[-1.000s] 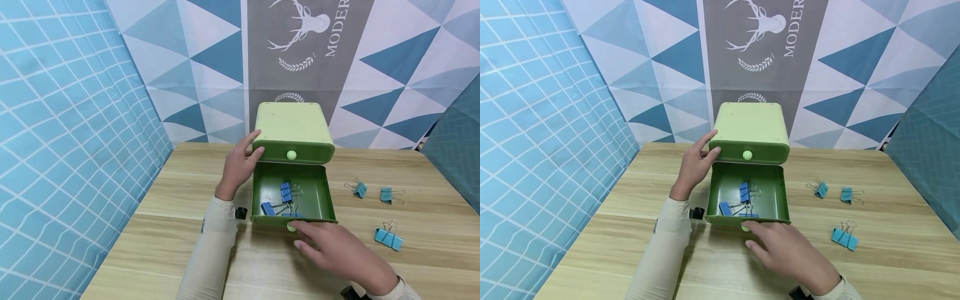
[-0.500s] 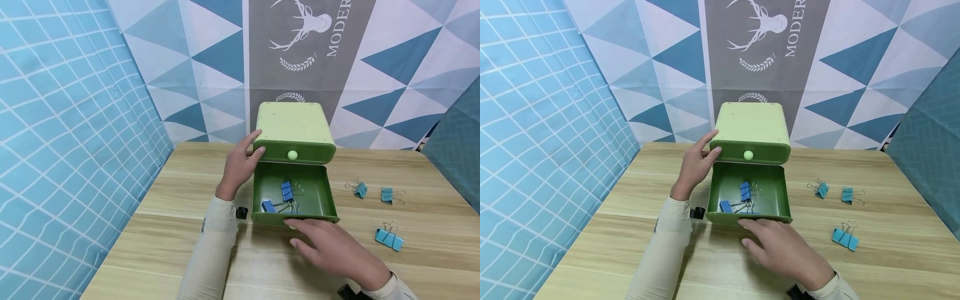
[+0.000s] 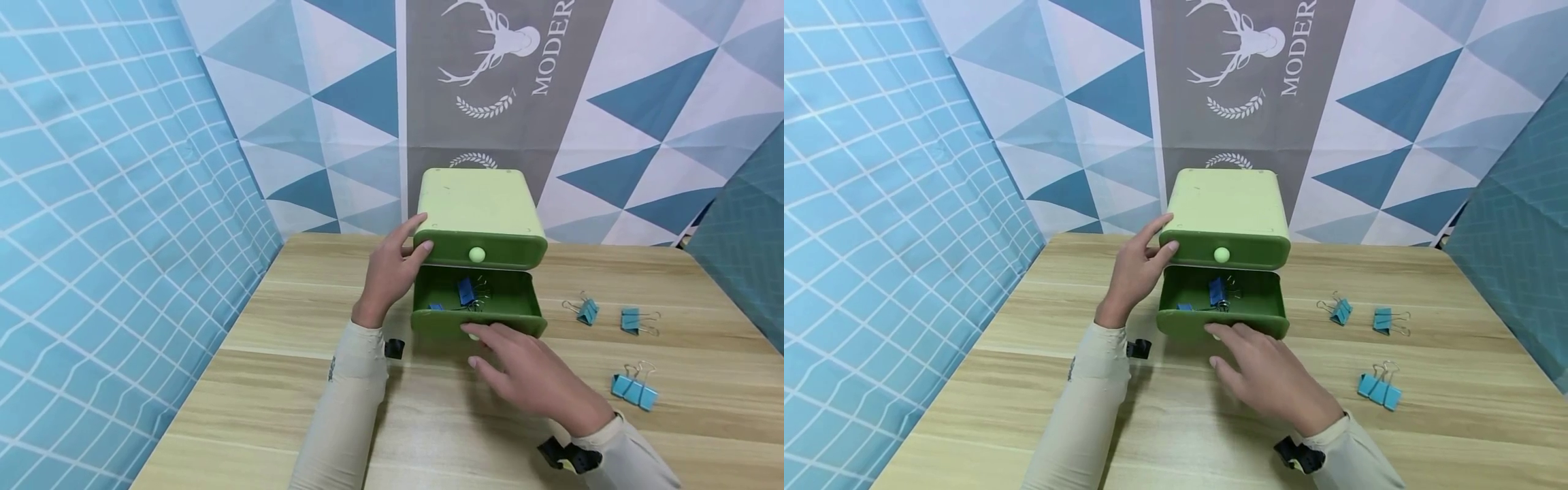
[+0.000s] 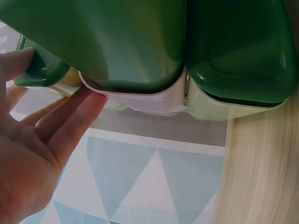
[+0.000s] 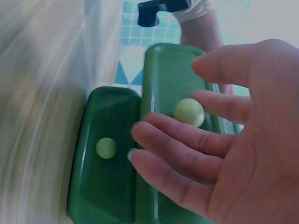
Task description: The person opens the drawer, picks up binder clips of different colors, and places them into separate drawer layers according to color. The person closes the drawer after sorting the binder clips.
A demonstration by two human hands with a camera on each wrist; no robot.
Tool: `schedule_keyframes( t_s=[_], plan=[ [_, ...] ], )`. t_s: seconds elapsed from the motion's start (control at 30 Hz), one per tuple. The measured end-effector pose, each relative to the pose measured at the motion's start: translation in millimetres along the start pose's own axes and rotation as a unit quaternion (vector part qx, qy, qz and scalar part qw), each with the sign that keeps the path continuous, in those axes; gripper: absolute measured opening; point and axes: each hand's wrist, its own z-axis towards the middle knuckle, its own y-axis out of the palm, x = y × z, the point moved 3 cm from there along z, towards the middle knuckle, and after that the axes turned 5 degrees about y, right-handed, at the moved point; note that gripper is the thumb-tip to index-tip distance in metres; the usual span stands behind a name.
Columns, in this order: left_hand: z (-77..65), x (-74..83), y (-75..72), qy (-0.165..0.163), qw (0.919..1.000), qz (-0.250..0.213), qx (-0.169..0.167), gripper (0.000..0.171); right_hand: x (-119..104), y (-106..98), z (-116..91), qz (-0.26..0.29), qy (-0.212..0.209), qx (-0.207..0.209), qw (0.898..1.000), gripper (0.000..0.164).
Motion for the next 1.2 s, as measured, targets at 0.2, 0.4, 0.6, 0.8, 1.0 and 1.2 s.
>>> schedule_keyframes(
  t_s=[0.2, 0.4, 0.6, 0.8, 1.0, 1.2],
  plan=[
    [1.7, 0.6, 2.2, 0.003, 1.0, -0.002, 0.001, 0.048, 8, 4, 12, -0.004, 0.007, 0.007, 1.0, 0.05],
    [3.6, 2.2, 2.7, 0.011, 0.9998, 0.012, 0.006, 0.047, 15, 4, 23, 0.003, 0.008, 0.012, 1.0, 0.051],
    [2.7, 1.9, 1.5, 0.011, 0.9996, 0.024, 0.01, 0.048, 21, 5, 35, 0.015, -0.004, 0.029, 0.999, 0.05],
    [2.3, 0.3, 1.0, 0.015, 0.9995, 0.023, 0.016, 0.048, 27, 8, 44, 0.033, -0.002, 0.031, 0.999, 0.052],
    [2.8, -0.1, 0.6, 0.023, 0.9993, 0.023, 0.02, 0.046, 34, 9, 49, 0.032, 0.007, 0.046, 0.998, 0.056],
    [2.5, -0.4, -0.2, 0.017, 0.9994, 0.026, 0.017, 0.046, 38, 10, 50, 0.049, 0.012, 0.048, 0.998, 0.061]
  ],
)
